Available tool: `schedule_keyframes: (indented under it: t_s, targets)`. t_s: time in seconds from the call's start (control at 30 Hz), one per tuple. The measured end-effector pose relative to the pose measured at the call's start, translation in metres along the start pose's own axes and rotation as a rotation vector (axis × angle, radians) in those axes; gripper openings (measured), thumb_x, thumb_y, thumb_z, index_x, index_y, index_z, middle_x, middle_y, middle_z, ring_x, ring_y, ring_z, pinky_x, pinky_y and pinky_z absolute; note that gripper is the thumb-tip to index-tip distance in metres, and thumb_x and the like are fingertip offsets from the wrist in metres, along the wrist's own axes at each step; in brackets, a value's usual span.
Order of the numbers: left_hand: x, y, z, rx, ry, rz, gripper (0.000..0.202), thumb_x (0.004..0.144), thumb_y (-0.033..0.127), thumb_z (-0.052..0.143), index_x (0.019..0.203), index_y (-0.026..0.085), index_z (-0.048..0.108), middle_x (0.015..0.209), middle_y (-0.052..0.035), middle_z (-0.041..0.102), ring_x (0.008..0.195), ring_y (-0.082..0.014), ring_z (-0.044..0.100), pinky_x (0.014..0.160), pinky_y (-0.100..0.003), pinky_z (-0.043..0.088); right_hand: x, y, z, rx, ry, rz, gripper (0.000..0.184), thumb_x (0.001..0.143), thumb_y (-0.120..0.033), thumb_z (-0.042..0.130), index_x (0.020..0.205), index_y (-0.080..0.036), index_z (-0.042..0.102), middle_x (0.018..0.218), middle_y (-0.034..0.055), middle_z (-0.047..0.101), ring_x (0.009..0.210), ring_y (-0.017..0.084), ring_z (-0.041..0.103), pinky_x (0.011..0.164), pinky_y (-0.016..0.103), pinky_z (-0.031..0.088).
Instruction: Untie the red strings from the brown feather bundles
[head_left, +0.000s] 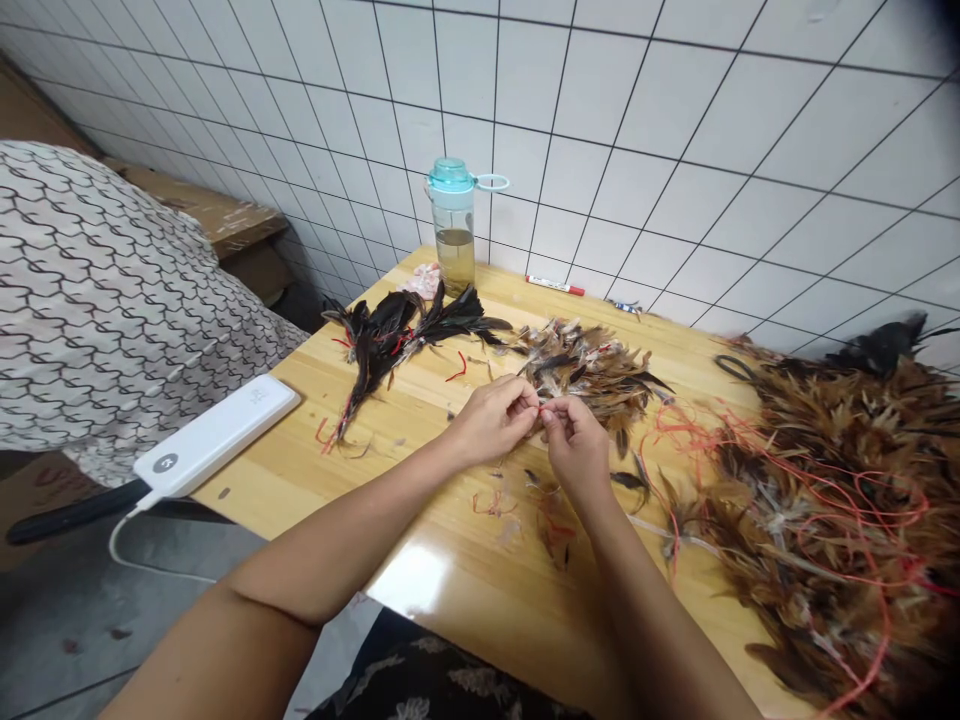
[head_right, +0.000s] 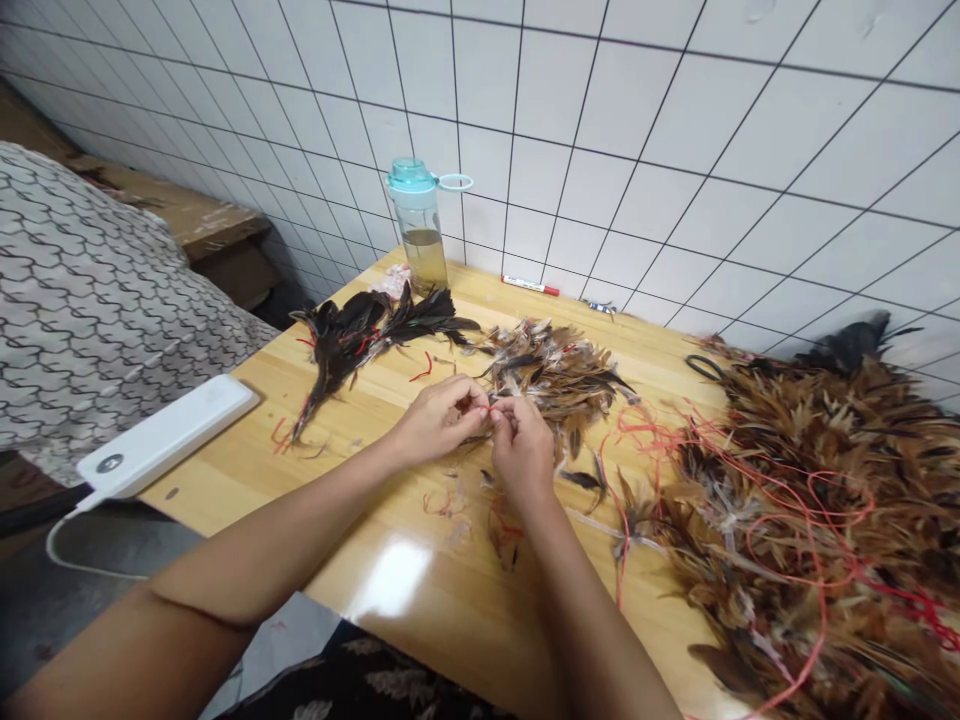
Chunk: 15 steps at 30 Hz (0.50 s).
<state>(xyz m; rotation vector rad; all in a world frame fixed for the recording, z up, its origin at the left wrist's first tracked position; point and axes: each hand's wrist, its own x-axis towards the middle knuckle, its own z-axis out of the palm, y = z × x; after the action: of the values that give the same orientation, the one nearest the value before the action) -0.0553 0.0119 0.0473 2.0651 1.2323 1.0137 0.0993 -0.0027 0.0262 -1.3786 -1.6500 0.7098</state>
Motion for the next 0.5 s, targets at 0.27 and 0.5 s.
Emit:
schedule_keyframes:
  t_s: [0.27, 0.5]
  targets:
    - [0.0015, -0.0051, 0.0004, -0.055, -0.016, -0.159, 0.007, 0.078, 0.022, 0.053, 0.082, 0.017, 0.056, 0.073, 0.0020, 0.059, 0.062, -0.0087, 0.049, 0.058, -0.020, 0.038, 0.0007, 0.0015, -0.0024, -0.037, -0.008, 0.005, 0.013, 0.085, -0.031, 0.048, 0.084, -0.021, 0.057, 0.075, 0.0035, 0.064, 0.069, 0.017, 0.059, 0.062, 0.028, 0.046]
    - [0.0014, -0.0072, 0.0030, -0.083, 0.029, -0.162, 0.004, 0.073, 0.018, 0.054, 0.077, 0.017, 0.054, 0.072, 0.0021, 0.060, 0.062, -0.0085, 0.050, 0.059, -0.020, 0.038, 0.0025, 0.0054, -0.0058, -0.084, -0.041, -0.024, 0.013, 0.086, -0.030, 0.047, 0.083, -0.021, 0.057, 0.072, 0.0028, 0.062, 0.072, 0.018, 0.059, 0.065, 0.028, 0.045]
